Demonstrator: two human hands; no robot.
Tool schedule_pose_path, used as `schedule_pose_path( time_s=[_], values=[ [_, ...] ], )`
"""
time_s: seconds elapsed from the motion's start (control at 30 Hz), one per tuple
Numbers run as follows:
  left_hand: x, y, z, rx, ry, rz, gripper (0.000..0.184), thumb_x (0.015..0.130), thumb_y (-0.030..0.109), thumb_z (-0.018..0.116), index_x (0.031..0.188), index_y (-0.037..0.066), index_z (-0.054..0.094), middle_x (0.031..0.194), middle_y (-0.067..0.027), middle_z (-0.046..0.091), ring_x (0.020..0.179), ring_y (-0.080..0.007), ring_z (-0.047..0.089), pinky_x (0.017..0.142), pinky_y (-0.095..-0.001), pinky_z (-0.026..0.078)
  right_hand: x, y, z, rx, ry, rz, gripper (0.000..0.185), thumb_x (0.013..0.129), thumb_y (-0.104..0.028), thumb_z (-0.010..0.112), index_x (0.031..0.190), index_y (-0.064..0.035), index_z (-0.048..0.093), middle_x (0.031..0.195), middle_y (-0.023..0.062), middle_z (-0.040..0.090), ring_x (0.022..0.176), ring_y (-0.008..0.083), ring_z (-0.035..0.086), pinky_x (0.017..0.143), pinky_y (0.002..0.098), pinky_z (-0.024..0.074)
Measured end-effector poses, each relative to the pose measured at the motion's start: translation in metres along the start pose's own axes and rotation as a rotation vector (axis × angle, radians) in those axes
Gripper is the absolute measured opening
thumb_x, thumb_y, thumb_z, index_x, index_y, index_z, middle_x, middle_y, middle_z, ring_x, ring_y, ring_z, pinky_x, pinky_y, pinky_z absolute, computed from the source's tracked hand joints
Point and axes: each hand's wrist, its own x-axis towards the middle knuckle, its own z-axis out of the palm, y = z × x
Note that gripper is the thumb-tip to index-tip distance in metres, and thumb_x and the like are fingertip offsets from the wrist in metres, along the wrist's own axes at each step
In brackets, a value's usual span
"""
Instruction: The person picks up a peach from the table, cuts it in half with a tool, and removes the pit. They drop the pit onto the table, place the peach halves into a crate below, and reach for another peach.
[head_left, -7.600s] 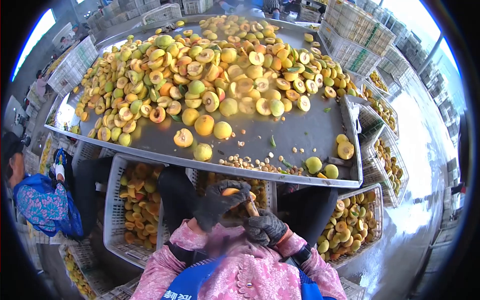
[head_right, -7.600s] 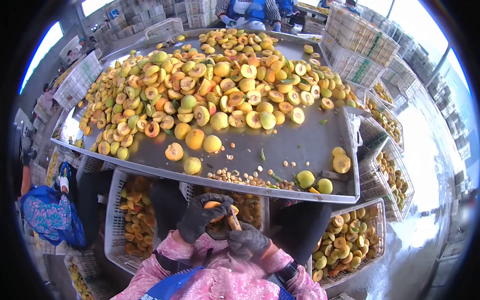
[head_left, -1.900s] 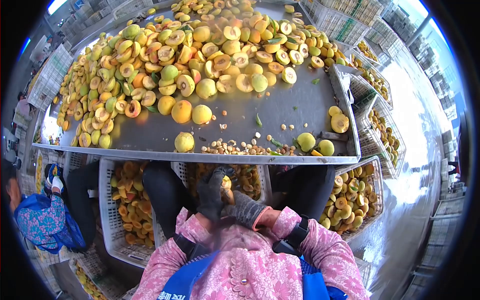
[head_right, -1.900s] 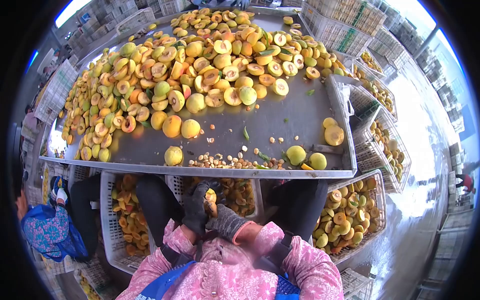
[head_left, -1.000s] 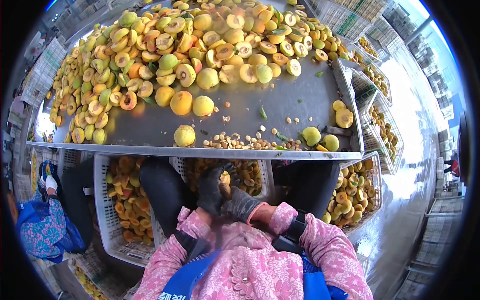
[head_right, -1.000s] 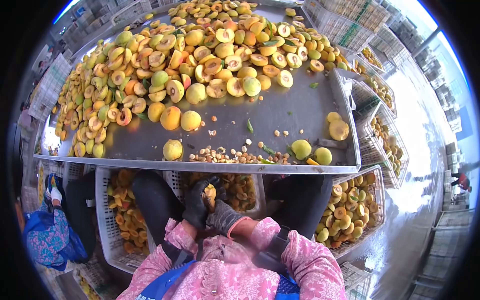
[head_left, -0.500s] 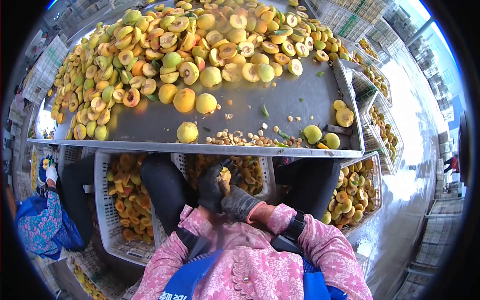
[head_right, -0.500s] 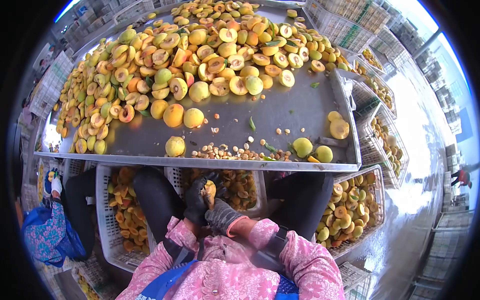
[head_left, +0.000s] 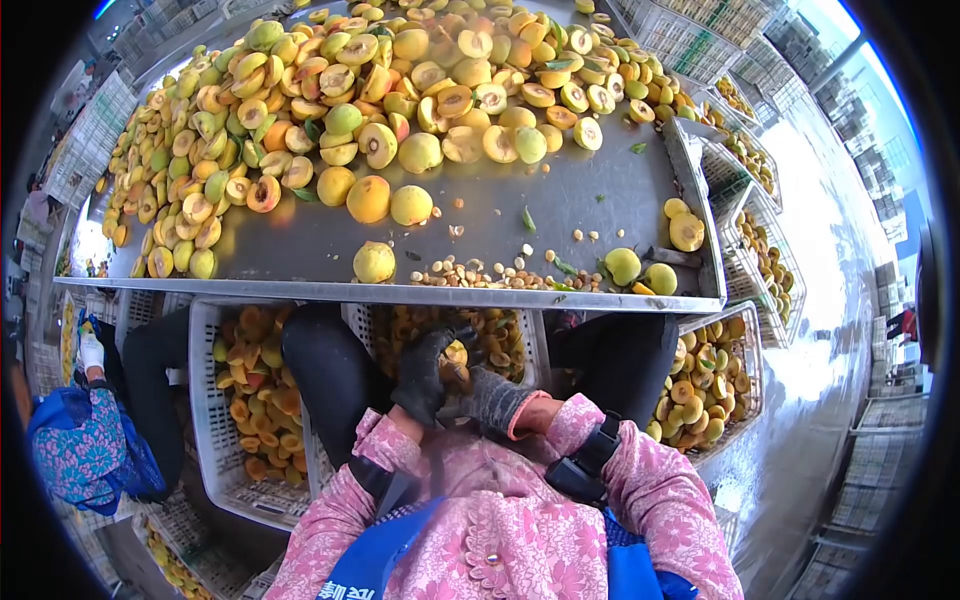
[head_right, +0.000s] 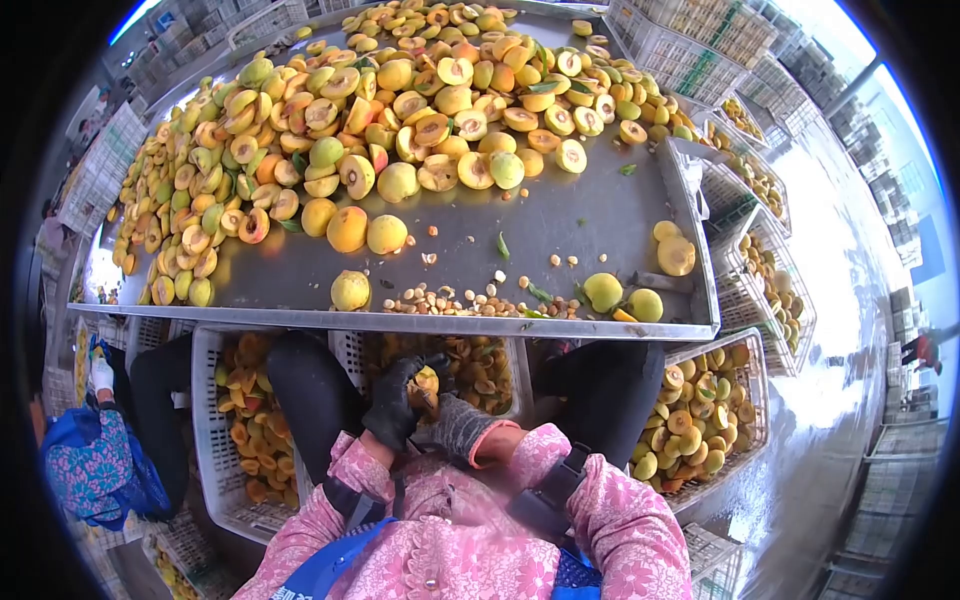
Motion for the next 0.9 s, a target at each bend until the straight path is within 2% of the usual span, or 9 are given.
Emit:
schedule_pose_path(
  time_s=[0.17,0.27,0.33,0.4,0.47,0.57,0.63,0.7,0.9],
  values=[
    [0.0,0.003,-0.002,-0.123,-0.131,-0.118,0.065,0.072,0.051,0.07,0.112,0.0,0.058,0.1,-0.0093,0.064,0.092,-0.0174,0.061,0.082,-0.0309,0.048,-0.01,-0.003,-0.003,0.018,-0.039,-0.174,0.033,0.078,-0.021,0.063,0.108,-0.0069,0.06,0.093,0.0173,0.063,0.087,0.0344,0.059,0.076,0.0391,0.0472],
    [0.004,0.02,-0.003,-0.06,-0.119,-0.079,0.044,0.077,0.028,0.066,0.11,0.0,0.059,0.102,-0.0138,0.065,0.096,-0.0228,0.062,0.084,-0.033,0.048,-0.018,-0.024,-0.015,-0.15,-0.048,-0.185,0.031,0.077,-0.021,0.061,0.104,-0.0074,0.06,0.084,0.0157,0.063,0.079,0.0368,0.059,0.072,0.039,0.0484],
    [0.006,0.025,-0.003,-0.091,-0.093,-0.079,0.043,0.077,0.026,0.065,0.11,0.0,0.059,0.102,-0.0135,0.065,0.095,-0.023,0.062,0.085,-0.0333,0.048,-0.017,-0.023,-0.019,-0.314,-0.1,-0.198,0.028,0.076,-0.021,0.06,0.101,-0.007,0.06,0.078,0.0138,0.063,0.075,0.0365,0.059,0.069,0.0388,0.0486],
    [0.008,0.023,-0.002,-0.047,-0.064,-0.038,0.04,0.078,0.022,0.063,0.111,0.001,0.059,0.103,-0.0133,0.065,0.095,-0.0233,0.062,0.085,-0.0334,0.048,-0.016,-0.032,-0.023,-0.196,-0.091,0.057,0.027,0.075,-0.021,0.06,0.098,-0.0068,0.061,0.073,0.0127,0.063,0.072,0.0366,0.06,0.067,0.0388,0.0487],
    [0.006,0.009,0.002,0.071,-0.032,0.031,0.035,0.08,0.017,0.058,0.111,0.001,0.059,0.104,-0.013,0.065,0.095,-0.0237,0.062,0.085,-0.0334,0.047,-0.02,-0.063,-0.024,0.217,-0.022,0.58,0.026,0.074,-0.021,0.062,0.095,-0.0068,0.063,0.07,0.0123,0.063,0.07,0.037,0.06,0.067,0.0392,0.0485],
    [0.006,-0.005,0.01,-0.034,-0.012,-0.047,0.03,0.083,0.008,0.05,0.11,0.002,0.06,0.104,-0.0127,0.065,0.095,-0.0244,0.062,0.086,-0.0334,0.047,-0.017,-0.061,-0.019,0.244,-0.007,0.642,0.025,0.075,-0.02,0.061,0.097,-0.0104,0.062,0.08,0.0131,0.064,0.075,0.0371,0.06,0.069,0.0391,0.0482],
    [0.005,-0.01,0.011,-0.005,-0.002,-0.014,0.03,0.082,0.005,0.048,0.109,0.002,0.06,0.103,-0.0129,0.065,0.095,-0.0243,0.062,0.086,-0.0334,0.047,-0.014,-0.022,-0.009,-0.042,0.059,0.068,0.023,0.078,-0.021,0.06,0.099,-0.0137,0.061,0.089,0.0126,0.063,0.079,0.0353,0.059,0.07,0.0388,0.0478],
    [0.006,-0.007,0.01,0.037,-0.008,-0.005,0.03,0.081,0.003,0.048,0.108,0.002,0.06,0.101,-0.0132,0.065,0.095,-0.0244,0.062,0.086,-0.0333,0.047,-0.001,0.025,0.005,-0.233,0.041,-0.183,0.021,0.08,-0.02,0.058,0.101,-0.0167,0.061,0.096,0.0118,0.062,0.084,0.0337,0.059,0.071,0.0387,0.0475],
    [0.009,0.004,0.007,0.028,-0.087,-0.068,0.029,0.082,0.003,0.048,0.108,0.001,0.06,0.101,-0.0149,0.065,0.095,-0.0241,0.063,0.086,-0.0327,0.047,0.002,0.014,-0.006,-0.501,-0.201,-0.204,0.02,0.085,-0.018,0.049,0.1,-0.0201,0.062,0.099,0.0084,0.06,0.088,0.0304,0.059,0.072,0.0394,0.0469]
  ],
)
